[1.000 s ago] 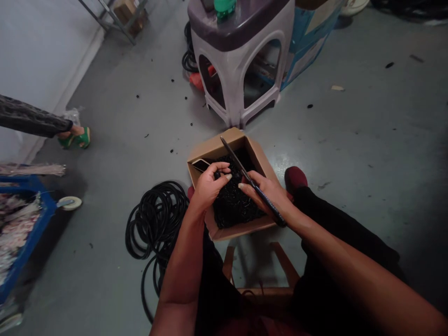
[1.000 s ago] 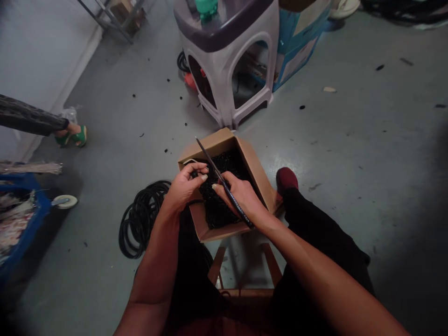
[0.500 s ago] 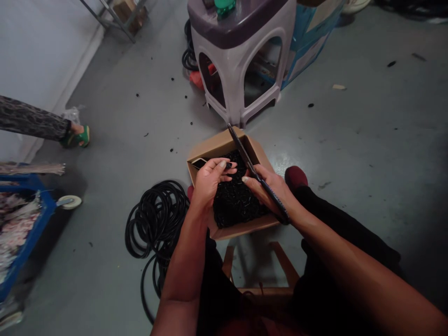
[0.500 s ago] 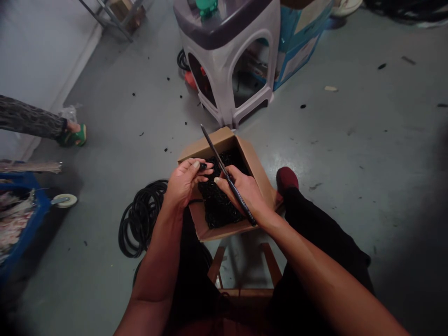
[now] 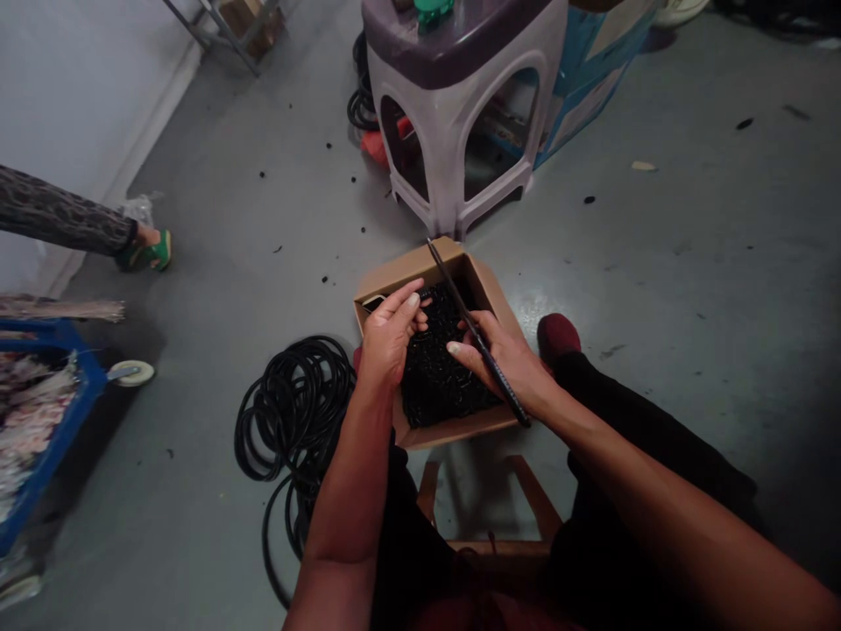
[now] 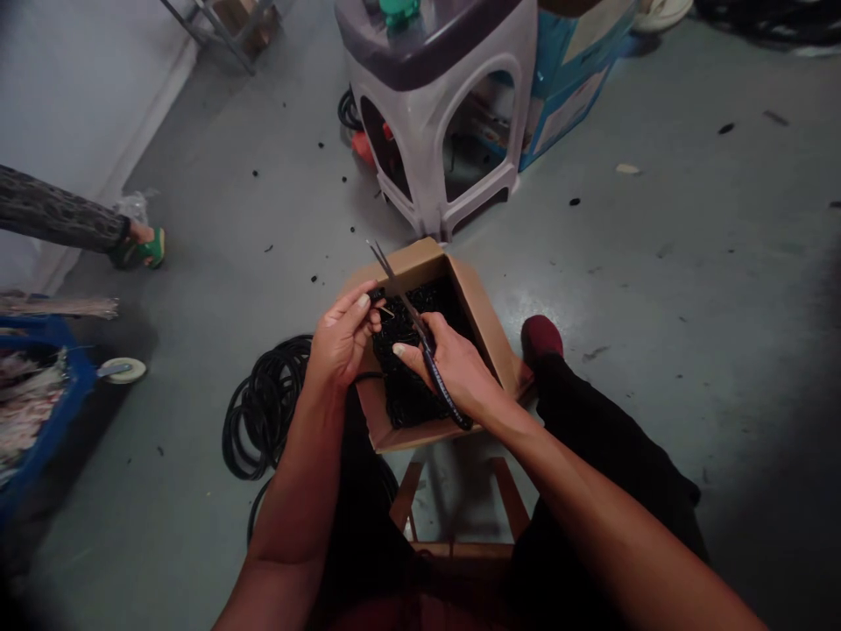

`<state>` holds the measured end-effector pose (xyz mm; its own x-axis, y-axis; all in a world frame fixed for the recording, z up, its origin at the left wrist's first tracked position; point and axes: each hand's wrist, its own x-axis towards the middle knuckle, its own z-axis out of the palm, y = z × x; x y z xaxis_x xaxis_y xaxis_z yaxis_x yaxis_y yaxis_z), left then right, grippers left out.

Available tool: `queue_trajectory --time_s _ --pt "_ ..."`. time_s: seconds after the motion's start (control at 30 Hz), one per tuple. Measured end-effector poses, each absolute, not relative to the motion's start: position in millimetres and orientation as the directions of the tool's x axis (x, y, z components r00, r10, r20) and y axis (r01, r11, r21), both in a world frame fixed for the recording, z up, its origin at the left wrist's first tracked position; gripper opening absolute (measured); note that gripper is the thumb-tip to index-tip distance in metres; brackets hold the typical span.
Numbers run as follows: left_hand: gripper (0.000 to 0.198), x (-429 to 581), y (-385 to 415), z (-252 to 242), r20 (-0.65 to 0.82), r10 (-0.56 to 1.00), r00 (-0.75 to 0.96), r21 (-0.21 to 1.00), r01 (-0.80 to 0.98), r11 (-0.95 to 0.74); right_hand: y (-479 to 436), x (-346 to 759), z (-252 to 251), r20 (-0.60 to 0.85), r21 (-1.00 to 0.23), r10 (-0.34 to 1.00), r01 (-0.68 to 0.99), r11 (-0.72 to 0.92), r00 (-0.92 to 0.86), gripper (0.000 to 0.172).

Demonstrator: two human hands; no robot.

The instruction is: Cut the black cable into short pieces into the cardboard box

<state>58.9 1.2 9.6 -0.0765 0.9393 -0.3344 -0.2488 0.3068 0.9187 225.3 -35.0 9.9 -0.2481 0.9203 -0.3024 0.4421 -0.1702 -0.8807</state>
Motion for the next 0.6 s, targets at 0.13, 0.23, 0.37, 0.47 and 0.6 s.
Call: queue_trajectory --time_s 0.13,0.23,0.37,0.47,0.6 --pt "0.03 57.8 1.1 11.6 -0.347 0.934 -0.087 0.912 -0.263 0.314 -34.6 225.2 8.0 -0.296 -0.871 0.921 0.468 -0.151 -0.253 0.049" --pt "0.025 58.1 1.6 13.2 -0.331 0.938 -0.104 0.91 -0.298 0.288 -35.8 223.3 9.3 -0.3 -0.855 0.915 0.501 -0.134 -0.268 0.049" --pt "0.019 58.4 2.4 15.6 -0.337 0.934 -0.118 0.894 -0.351 0.278 -38.6 220.5 9.8 -0.274 -0.826 0.919 0.558 -0.074 -0.284 0.048" --pt "0.019 58.1 2.6 16.5 -0.366 0.923 -0.121 0.867 -0.404 0.291 -39.2 219.9 8.0 -0.275 -0.813 0.918 0.58 -0.062 -0.287 0.049" --pt "0.02 58.1 2.6 16.3 -0.391 0.912 -0.121 0.849 -0.432 0.306 -38.8 219.6 4.2 -0.291 -0.795 0.907 0.605 -0.051 -0.305 0.049"
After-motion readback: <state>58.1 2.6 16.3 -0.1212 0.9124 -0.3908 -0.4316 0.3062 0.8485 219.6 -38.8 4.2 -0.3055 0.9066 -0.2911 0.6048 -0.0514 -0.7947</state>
